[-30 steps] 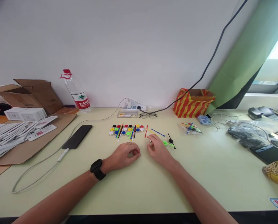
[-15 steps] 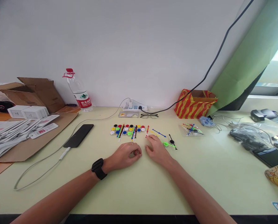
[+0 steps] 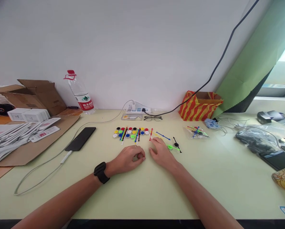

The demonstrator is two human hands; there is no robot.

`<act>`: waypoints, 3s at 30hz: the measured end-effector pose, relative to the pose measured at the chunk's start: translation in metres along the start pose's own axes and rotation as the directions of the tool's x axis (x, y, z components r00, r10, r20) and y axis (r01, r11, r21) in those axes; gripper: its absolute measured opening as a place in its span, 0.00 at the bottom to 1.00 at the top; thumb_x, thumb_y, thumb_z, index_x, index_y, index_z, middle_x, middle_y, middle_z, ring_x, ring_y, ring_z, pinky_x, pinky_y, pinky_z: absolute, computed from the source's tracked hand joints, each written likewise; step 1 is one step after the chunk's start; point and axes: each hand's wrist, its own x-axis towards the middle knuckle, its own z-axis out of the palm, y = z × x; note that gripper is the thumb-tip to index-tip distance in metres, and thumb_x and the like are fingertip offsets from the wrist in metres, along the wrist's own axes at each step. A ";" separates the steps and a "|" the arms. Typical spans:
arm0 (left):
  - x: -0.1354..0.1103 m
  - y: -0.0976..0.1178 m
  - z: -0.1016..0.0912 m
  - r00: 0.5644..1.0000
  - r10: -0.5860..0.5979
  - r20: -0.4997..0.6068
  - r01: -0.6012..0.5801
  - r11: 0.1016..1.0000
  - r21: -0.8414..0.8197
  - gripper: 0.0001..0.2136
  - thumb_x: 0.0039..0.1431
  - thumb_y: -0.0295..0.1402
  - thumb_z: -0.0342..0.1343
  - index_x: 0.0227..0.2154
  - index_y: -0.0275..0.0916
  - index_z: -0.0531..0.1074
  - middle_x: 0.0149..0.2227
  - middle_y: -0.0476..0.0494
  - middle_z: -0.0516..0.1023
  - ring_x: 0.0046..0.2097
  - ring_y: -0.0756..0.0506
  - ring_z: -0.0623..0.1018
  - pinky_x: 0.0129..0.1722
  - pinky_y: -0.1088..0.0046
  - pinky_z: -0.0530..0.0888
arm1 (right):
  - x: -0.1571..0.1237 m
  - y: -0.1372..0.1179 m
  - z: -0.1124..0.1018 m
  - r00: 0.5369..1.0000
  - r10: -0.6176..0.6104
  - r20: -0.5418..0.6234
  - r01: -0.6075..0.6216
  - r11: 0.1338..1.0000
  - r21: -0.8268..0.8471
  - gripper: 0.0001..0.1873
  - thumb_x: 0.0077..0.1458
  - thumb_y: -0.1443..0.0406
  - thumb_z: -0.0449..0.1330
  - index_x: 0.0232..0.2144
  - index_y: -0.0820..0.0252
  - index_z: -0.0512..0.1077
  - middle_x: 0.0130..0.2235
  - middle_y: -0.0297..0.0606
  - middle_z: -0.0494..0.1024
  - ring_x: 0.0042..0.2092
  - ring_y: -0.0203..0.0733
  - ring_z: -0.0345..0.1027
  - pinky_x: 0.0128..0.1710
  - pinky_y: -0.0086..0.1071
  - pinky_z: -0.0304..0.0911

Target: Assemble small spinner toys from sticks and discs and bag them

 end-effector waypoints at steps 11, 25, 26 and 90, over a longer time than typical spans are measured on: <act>0.001 -0.002 0.002 0.991 -0.058 -0.125 0.053 0.998 -0.039 0.08 0.64 0.32 0.57 0.45 0.44 0.72 0.42 0.46 0.78 0.41 0.44 0.77 0.39 0.68 0.72 | 0.003 -0.010 -0.016 0.999 -0.022 -0.039 0.020 0.998 -0.052 0.07 0.57 0.70 0.56 0.28 0.56 0.68 0.32 0.40 0.75 0.36 0.46 0.71 0.39 0.41 0.67; 0.001 -0.009 0.005 0.999 -0.032 -0.033 0.028 0.992 -0.124 0.14 0.64 0.39 0.60 0.51 0.44 0.75 0.43 0.43 0.79 0.47 0.41 0.77 0.48 0.62 0.75 | -0.003 -0.027 -0.036 0.997 0.073 0.040 -0.081 0.953 0.293 0.09 0.50 0.72 0.56 0.21 0.57 0.63 0.23 0.31 0.65 0.26 0.35 0.57 0.25 0.31 0.50; 0.000 -0.010 0.005 0.999 -0.044 -0.032 0.039 0.989 -0.141 0.18 0.63 0.40 0.62 0.54 0.45 0.73 0.43 0.43 0.79 0.46 0.41 0.78 0.47 0.63 0.75 | -0.002 -0.029 -0.037 0.994 0.084 0.068 -0.101 0.939 0.329 0.09 0.51 0.71 0.56 0.21 0.57 0.64 0.23 0.31 0.66 0.26 0.36 0.57 0.25 0.30 0.51; 0.003 -0.001 -0.005 0.991 0.124 -0.039 -0.122 0.991 0.047 0.07 0.66 0.32 0.56 0.38 0.44 0.79 0.40 0.44 0.83 0.42 0.42 0.80 0.43 0.64 0.74 | 0.006 -0.026 -0.015 0.852 0.281 0.441 -0.510 0.636 0.579 0.16 0.51 0.58 0.70 0.40 0.59 0.73 0.28 0.31 0.75 0.28 0.35 0.65 0.28 0.29 0.58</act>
